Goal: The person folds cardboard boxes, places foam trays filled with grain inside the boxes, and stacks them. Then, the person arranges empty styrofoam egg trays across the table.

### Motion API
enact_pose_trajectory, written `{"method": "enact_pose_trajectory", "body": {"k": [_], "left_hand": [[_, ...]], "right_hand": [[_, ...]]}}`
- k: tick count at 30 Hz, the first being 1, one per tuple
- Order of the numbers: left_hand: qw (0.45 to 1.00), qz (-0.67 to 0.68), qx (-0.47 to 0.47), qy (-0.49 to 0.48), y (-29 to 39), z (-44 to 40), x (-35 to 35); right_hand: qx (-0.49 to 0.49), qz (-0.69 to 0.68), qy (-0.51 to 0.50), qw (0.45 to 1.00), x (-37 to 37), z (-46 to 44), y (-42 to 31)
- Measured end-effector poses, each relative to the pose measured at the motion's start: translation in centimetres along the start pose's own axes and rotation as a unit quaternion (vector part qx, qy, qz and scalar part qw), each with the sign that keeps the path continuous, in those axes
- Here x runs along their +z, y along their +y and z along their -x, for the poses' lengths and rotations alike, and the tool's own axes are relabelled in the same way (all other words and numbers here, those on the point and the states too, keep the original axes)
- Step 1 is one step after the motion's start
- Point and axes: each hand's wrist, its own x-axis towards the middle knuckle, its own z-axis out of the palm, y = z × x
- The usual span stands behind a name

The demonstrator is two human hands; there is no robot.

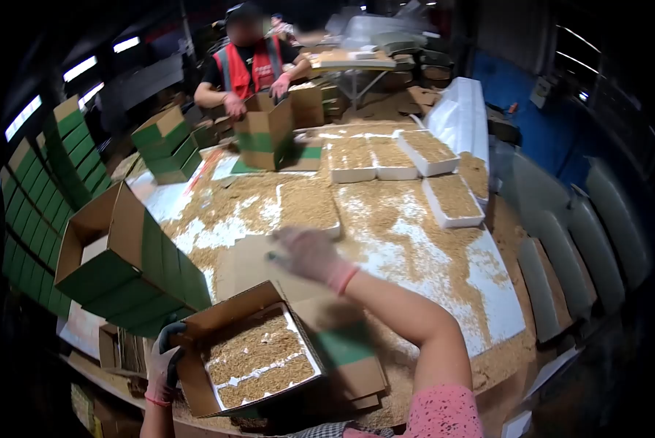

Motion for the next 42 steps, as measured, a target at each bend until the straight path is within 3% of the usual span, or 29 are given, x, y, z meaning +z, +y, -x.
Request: {"method": "enact_pose_trajectory", "body": {"k": [1, 2, 4, 5, 7, 8, 9, 10, 11, 13, 15, 17, 19, 21, 23, 24, 25, 27, 28, 29, 31, 32, 36, 37, 38, 39, 41, 42], "left_hand": [[1.000, -0.002, -0.012, 0.019, 0.2, 0.0, 0.6], [0.998, -0.063, -0.007, 0.030, 0.1, -0.1, 1.2], [0.989, -0.137, 0.004, 0.055, 0.0, -0.3, 1.9], [0.988, -0.136, -0.001, 0.075, -0.1, -0.4, 1.7], [0.994, -0.093, -0.016, 0.054, -0.8, 0.1, 1.3], [0.996, -0.061, -0.048, 0.044, -1.5, 0.2, 1.0], [0.995, -0.058, -0.059, 0.060, -1.3, 0.4, 1.1], [0.996, -0.073, -0.038, 0.044, -0.6, 0.1, 1.2], [0.996, -0.087, -0.012, 0.027, 0.1, -0.3, 1.5], [0.998, -0.004, -0.056, 0.034, 0.4, -0.8, 1.8], [0.999, 0.016, 0.032, 0.005, -1.7, -1.5, 1.0], [0.989, 0.125, 0.049, 0.059, -7.5, -2.2, -0.4], [0.979, 0.196, -0.039, 0.027, -3.4, -1.8, -0.9], [0.988, 0.102, 0.104, 0.047, -5.8, -1.7, -1.4], [0.983, 0.152, 0.070, 0.071, -5.5, -1.9, -1.3], [0.980, 0.159, 0.072, 0.095, -5.1, -1.7, -1.4], [0.984, 0.174, 0.003, 0.032, -1.9, 0.0, -2.2], [0.973, 0.225, -0.025, -0.041, -3.6, 3.2, -5.1], [0.990, 0.132, -0.027, -0.040, -3.8, 5.3, -5.2], [0.996, 0.056, -0.041, -0.048, -5.3, 6.3, -4.0], [0.990, -0.100, -0.075, -0.063, -7.3, 7.0, -1.0], [0.977, -0.178, -0.097, -0.072, -7.8, 6.7, 0.9], [0.951, -0.288, -0.106, -0.038, -8.2, 6.0, 2.5], [0.950, -0.293, -0.093, -0.056, -8.4, 5.9, 1.6], [0.963, -0.254, -0.072, -0.047, -7.7, 6.2, 0.9], [0.973, -0.215, -0.049, -0.068, -8.2, 5.7, 0.4], [0.982, -0.136, -0.016, -0.130, -9.0, 4.3, -0.1], [0.973, -0.141, 0.006, -0.183, -9.3, 2.7, 0.5]], "right_hand": [[0.046, 0.016, -0.018, 0.999, 4.0, -1.5, 5.1], [0.059, 0.114, -0.022, 0.991, 7.3, -1.3, 8.3], [0.111, 0.182, -0.264, 0.941, 10.3, -1.6, 11.1], [0.089, 0.152, -0.268, 0.947, 13.4, -0.9, 13.6], [0.033, 0.101, -0.276, 0.955, 12.5, -2.6, 14.3], [0.007, 0.089, -0.247, 0.965, 10.0, -3.8, 14.0], [0.067, 0.051, -0.243, 0.966, 6.5, -4.9, 13.2], [0.030, -0.025, -0.147, 0.988, 2.8, -5.3, 12.2], [-0.016, -0.021, 0.013, 1.000, -0.9, -4.9, 9.7], [-0.065, -0.030, 0.190, 0.979, -6.7, -3.4, 2.0], [-0.180, 0.092, 0.136, 0.970, -7.9, 0.1, -5.3], [-0.372, 0.039, -0.005, 0.927, -6.4, 3.9, -10.6], [-0.421, 0.081, -0.215, 0.878, -1.4, 7.4, -12.6], [-0.380, 0.067, -0.467, 0.795, 2.4, 9.2, -10.9], [-0.340, 0.007, -0.505, 0.793, 0.7, 7.7, -11.4], [-0.368, -0.060, -0.428, 0.823, -0.2, 7.6, -10.8], [-0.398, -0.130, -0.346, 0.840, -1.1, 7.1, -9.8], [-0.256, -0.208, -0.081, 0.941, -3.7, 8.6, -6.0], [-0.280, -0.215, -0.086, 0.932, -2.5, 8.8, -5.0], [-0.258, -0.166, -0.070, 0.949, -1.1, 9.4, -4.2], [-0.174, -0.193, -0.007, 0.966, 4.6, 12.5, -5.9], [-0.131, -0.114, -0.121, 0.977, 8.0, 12.7, -6.4], [-0.152, -0.034, -0.013, 0.988, 10.2, 13.5, -9.6], [0.079, -0.360, -0.055, 0.928, 10.7, 14.9, -8.1], [0.207, -0.538, -0.117, 0.809, 9.2, 15.7, -9.1], [0.355, -0.667, -0.122, 0.643, 7.7, 16.4, -10.0], [0.265, -0.418, -0.003, 0.869, 10.3, 18.5, -9.2], [0.285, -0.506, 0.048, 0.812, 10.4, 19.3, -8.8]]}}
